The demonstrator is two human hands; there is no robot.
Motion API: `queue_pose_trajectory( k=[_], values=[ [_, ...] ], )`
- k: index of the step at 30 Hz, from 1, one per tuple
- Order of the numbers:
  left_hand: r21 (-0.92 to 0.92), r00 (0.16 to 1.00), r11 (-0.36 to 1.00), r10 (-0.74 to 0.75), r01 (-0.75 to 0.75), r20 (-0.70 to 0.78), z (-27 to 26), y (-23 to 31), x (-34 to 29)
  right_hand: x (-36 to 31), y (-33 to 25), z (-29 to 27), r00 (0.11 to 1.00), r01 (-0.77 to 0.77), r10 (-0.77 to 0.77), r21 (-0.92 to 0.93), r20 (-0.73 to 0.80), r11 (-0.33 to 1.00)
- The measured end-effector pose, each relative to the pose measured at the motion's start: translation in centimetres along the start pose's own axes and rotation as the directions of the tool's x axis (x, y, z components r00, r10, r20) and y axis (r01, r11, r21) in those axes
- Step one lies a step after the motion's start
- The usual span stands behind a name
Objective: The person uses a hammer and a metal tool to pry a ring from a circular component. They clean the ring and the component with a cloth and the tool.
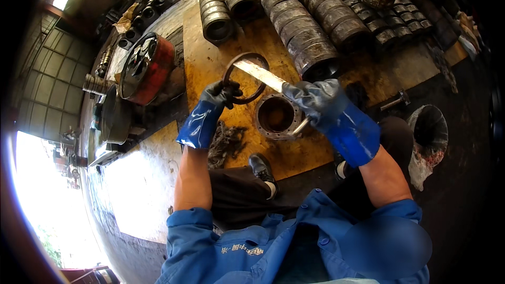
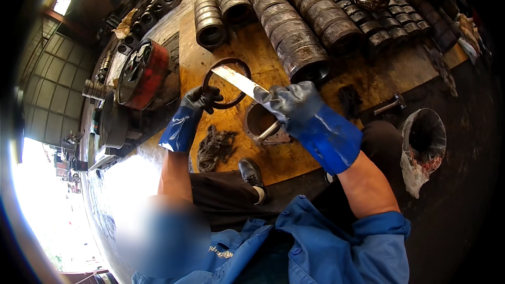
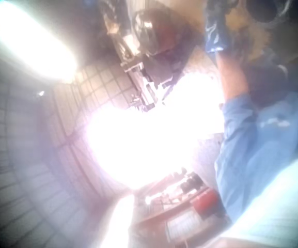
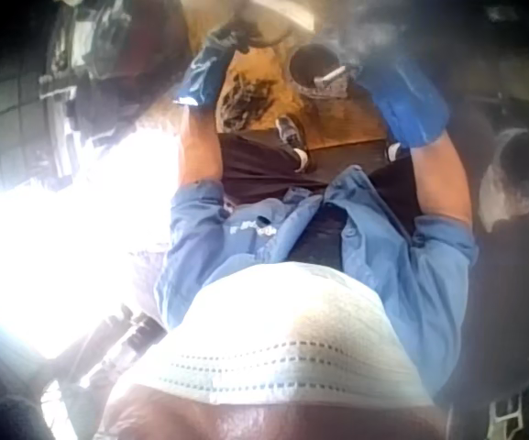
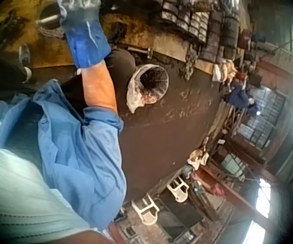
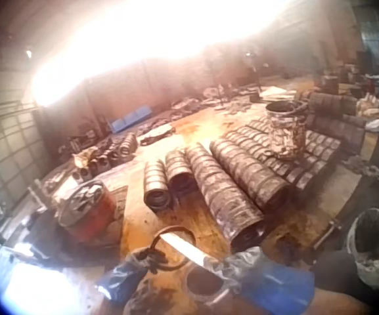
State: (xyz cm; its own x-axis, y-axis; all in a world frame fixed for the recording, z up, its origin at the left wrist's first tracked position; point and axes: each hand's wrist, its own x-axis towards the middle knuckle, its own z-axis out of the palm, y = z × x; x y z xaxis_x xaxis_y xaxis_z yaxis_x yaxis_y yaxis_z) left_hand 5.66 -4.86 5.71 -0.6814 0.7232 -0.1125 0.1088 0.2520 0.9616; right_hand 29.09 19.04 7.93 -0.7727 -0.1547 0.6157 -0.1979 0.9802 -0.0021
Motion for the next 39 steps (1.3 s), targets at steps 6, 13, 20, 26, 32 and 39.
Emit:
queue_pose_trajectory(
  k=[6,13,20,26,32,39],
  values=[
    [-0.267,0.973,0.958,0.043,-0.105,-0.227,0.1,2.0,0.4,-1.6,-0.1,1.7,0.677,-0.465,0.637,0.885,0.369,-0.018],
    [-0.502,0.943,0.840,0.033,-0.205,-0.330,1.1,3.1,-0.1,-0.7,1.0,1.6,0.412,-0.233,0.397,0.516,0.821,-0.824],
    [-0.351,0.975,0.915,0.148,-0.199,-0.168,0.6,3.1,-0.5,-0.5,1.0,0.7,0.412,-0.196,0.393,0.501,0.822,-0.843],
    [-0.200,0.994,0.973,0.110,-0.113,-0.024,0.2,3.1,-0.8,-0.2,0.4,0.8,0.338,-0.238,0.510,0.596,0.791,-0.766],
    [-0.143,0.999,0.989,0.050,-0.046,0.019,0.0,2.2,-0.6,-0.9,0.9,1.7,0.358,-0.345,0.507,0.616,0.784,-0.708],
    [-0.221,0.974,0.954,0.176,-0.204,-0.142,0.1,1.6,0.4,-0.2,0.1,0.3,0.408,-0.380,0.307,0.465,0.860,-0.800]
  ],
)
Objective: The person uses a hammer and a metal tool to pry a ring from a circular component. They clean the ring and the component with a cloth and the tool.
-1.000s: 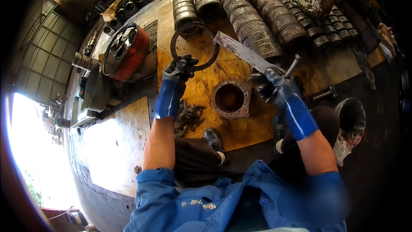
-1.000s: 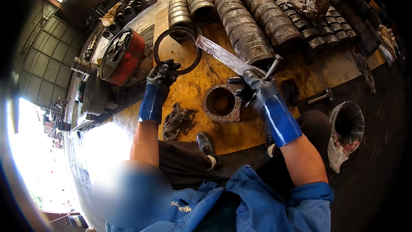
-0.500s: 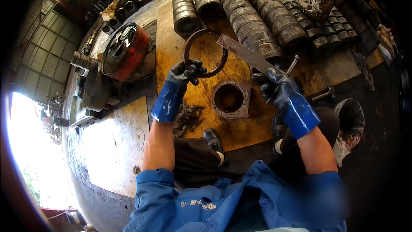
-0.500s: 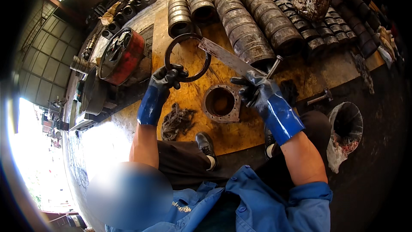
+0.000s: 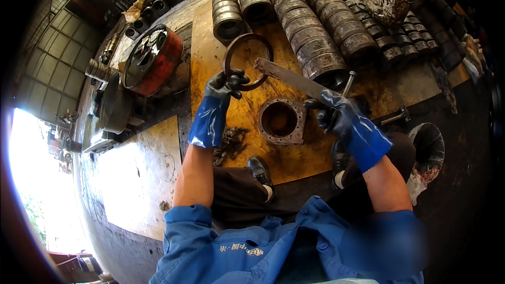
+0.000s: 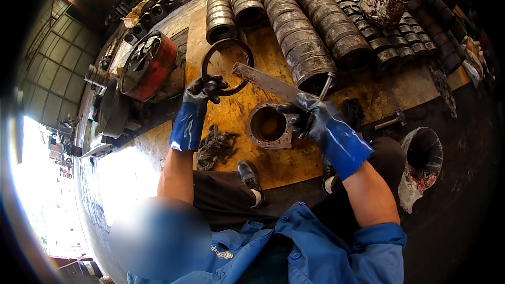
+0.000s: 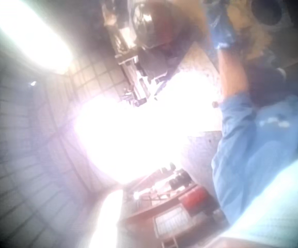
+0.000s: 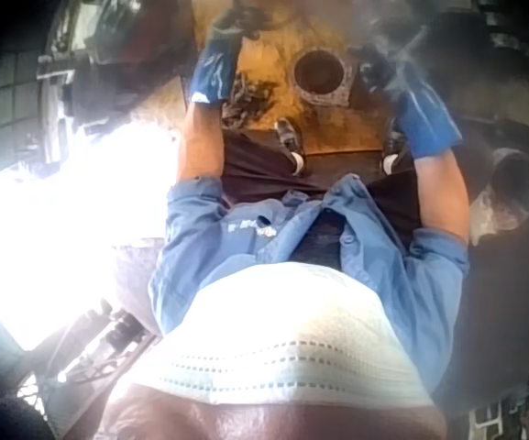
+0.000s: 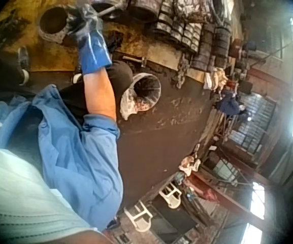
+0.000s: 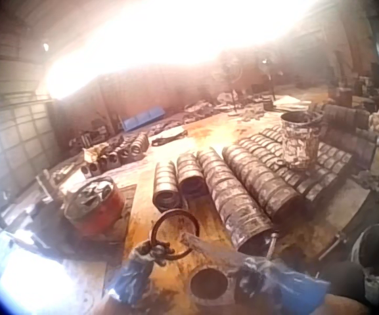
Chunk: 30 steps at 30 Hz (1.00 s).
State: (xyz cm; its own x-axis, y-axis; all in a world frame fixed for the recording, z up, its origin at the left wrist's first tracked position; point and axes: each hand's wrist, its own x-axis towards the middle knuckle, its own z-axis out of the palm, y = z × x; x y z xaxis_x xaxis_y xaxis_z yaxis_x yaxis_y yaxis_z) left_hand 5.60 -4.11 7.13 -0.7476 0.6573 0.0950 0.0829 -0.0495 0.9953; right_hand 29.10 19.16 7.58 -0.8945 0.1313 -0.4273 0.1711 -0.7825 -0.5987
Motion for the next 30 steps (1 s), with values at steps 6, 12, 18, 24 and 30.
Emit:
queue_pose_trajectory(
  k=[6,12,18,24,30],
  values=[
    [-0.123,0.994,0.991,0.071,-0.061,0.079,-0.2,0.4,-0.3,1.1,0.4,0.1,0.980,-0.086,0.101,0.093,-0.169,0.992],
    [-0.013,0.989,0.998,0.058,-0.057,0.139,0.8,0.5,-0.4,1.9,-0.6,-1.5,0.985,-0.048,0.076,0.177,-0.157,0.983],
    [0.159,0.988,0.985,-0.086,0.065,0.125,2.3,0.6,-0.7,0.3,-0.2,-0.4,0.973,0.201,-0.203,-0.026,-0.112,0.979],
    [0.269,0.981,0.961,-0.104,0.058,0.162,3.1,-0.4,-0.1,2.3,2.6,-2.1,0.741,0.528,-0.671,-0.607,-0.014,0.594],
    [0.045,0.996,0.995,-0.087,0.088,-0.035,1.5,-0.3,0.0,1.1,2.2,-0.7,0.359,0.862,-0.871,-0.477,0.336,0.172]
  ],
)
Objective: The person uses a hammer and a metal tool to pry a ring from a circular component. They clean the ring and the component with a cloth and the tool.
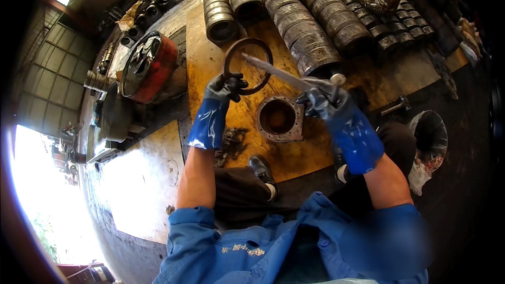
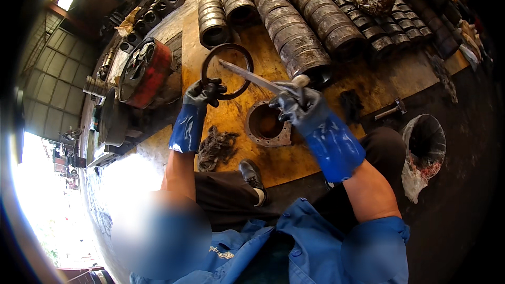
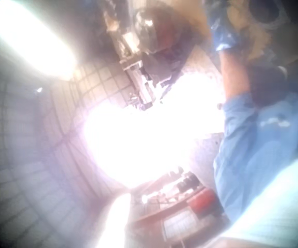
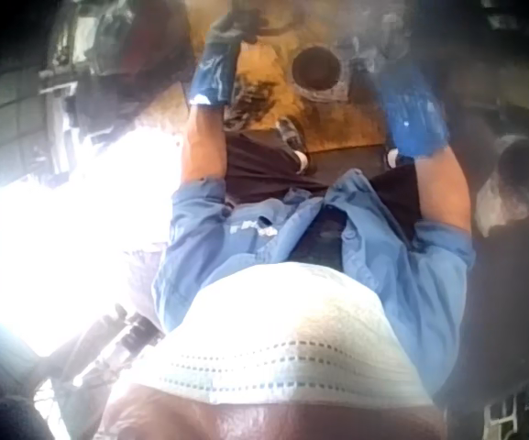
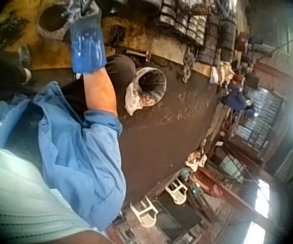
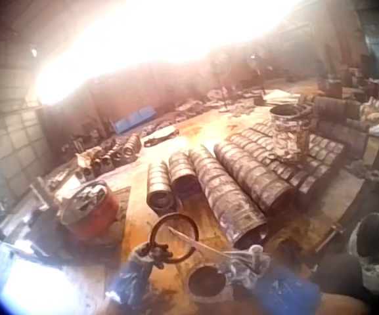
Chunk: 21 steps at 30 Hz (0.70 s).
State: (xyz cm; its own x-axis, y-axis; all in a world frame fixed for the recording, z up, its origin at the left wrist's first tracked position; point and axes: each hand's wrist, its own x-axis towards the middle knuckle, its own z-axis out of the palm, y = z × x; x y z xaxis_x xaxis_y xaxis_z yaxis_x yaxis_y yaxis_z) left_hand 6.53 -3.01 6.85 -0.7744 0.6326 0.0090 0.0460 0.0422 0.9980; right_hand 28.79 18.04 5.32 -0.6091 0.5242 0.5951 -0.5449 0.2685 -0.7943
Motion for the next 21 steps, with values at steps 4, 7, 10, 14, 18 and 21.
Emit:
queue_pose_trajectory(
  k=[4,7,10,14,18,21],
  values=[
    [-0.142,1.000,0.990,0.016,-0.015,0.007,-1.1,0.1,0.7,0.1,3.5,-3.2,0.732,-0.624,0.659,0.556,0.172,0.548],
    [-0.145,1.000,0.989,0.015,-0.015,0.001,0.4,0.8,-0.4,2.4,-1.3,-1.9,0.550,-0.555,0.831,0.780,0.081,0.291],
    [-0.107,0.997,0.993,0.052,-0.046,0.050,1.2,0.7,-1.3,1.4,1.6,-1.7,0.537,-0.651,0.793,0.740,0.290,0.170],
    [-0.120,0.993,0.992,-0.021,0.035,0.115,0.8,-0.7,-0.9,0.7,2.6,0.4,0.588,-0.662,0.777,0.687,0.226,0.301],
    [-0.123,0.994,0.992,-0.002,0.015,0.112,1.5,-1.4,1.1,1.4,1.3,-1.7,0.615,-0.574,0.752,0.788,0.235,0.223],
    [-0.192,1.000,0.981,0.000,0.002,0.014,0.3,-1.5,1.1,1.7,-2.0,-1.6,0.559,-0.682,0.803,0.665,0.206,0.304]
  ],
)
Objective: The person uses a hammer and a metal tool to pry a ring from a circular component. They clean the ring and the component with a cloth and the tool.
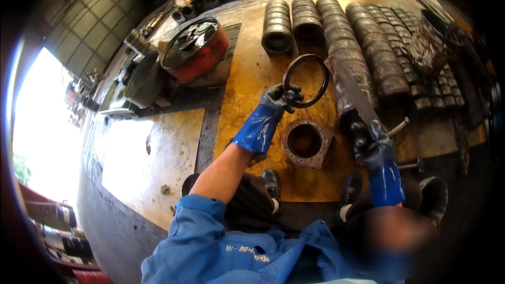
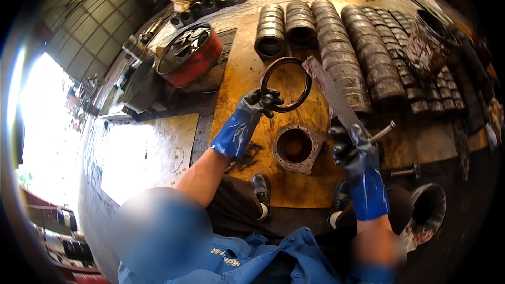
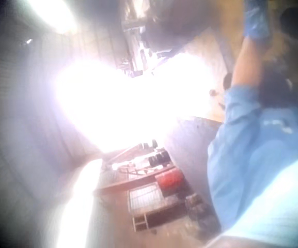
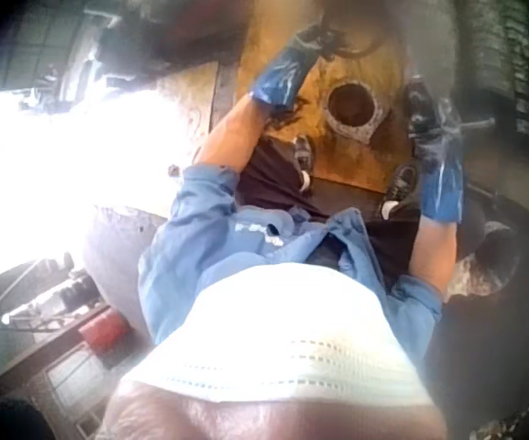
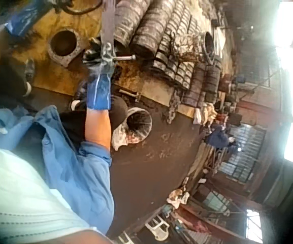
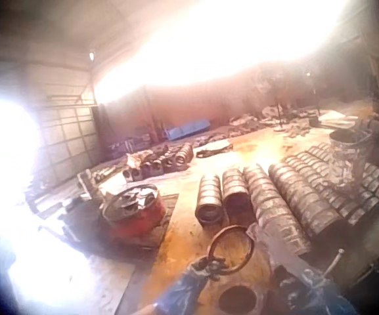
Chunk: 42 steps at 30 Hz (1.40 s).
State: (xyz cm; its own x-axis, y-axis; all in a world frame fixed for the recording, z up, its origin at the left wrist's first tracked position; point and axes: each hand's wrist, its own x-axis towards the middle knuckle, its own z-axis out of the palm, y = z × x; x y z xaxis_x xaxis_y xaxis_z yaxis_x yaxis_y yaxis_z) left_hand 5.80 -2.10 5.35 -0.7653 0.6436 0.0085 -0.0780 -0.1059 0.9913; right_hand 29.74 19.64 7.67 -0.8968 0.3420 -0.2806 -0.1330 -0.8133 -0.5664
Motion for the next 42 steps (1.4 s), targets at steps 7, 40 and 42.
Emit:
queue_pose_trajectory(
  k=[7,40,42],
  values=[
    [-0.209,0.976,0.967,0.175,-0.145,0.133,1.0,0.8,-2.0,0.8,1.8,0.6,0.988,-0.128,0.115,-0.118,-0.105,0.985],
    [0.855,0.979,0.505,-0.202,0.114,-0.011,10.4,6.9,2.2,2.4,2.5,-2.0,0.669,0.682,-0.553,-0.706,0.497,0.189],
    [0.804,0.984,0.588,-0.178,0.095,0.014,11.4,7.8,1.1,2.4,1.6,-2.3,0.512,0.698,-0.612,-0.707,0.602,-0.112]
  ],
)
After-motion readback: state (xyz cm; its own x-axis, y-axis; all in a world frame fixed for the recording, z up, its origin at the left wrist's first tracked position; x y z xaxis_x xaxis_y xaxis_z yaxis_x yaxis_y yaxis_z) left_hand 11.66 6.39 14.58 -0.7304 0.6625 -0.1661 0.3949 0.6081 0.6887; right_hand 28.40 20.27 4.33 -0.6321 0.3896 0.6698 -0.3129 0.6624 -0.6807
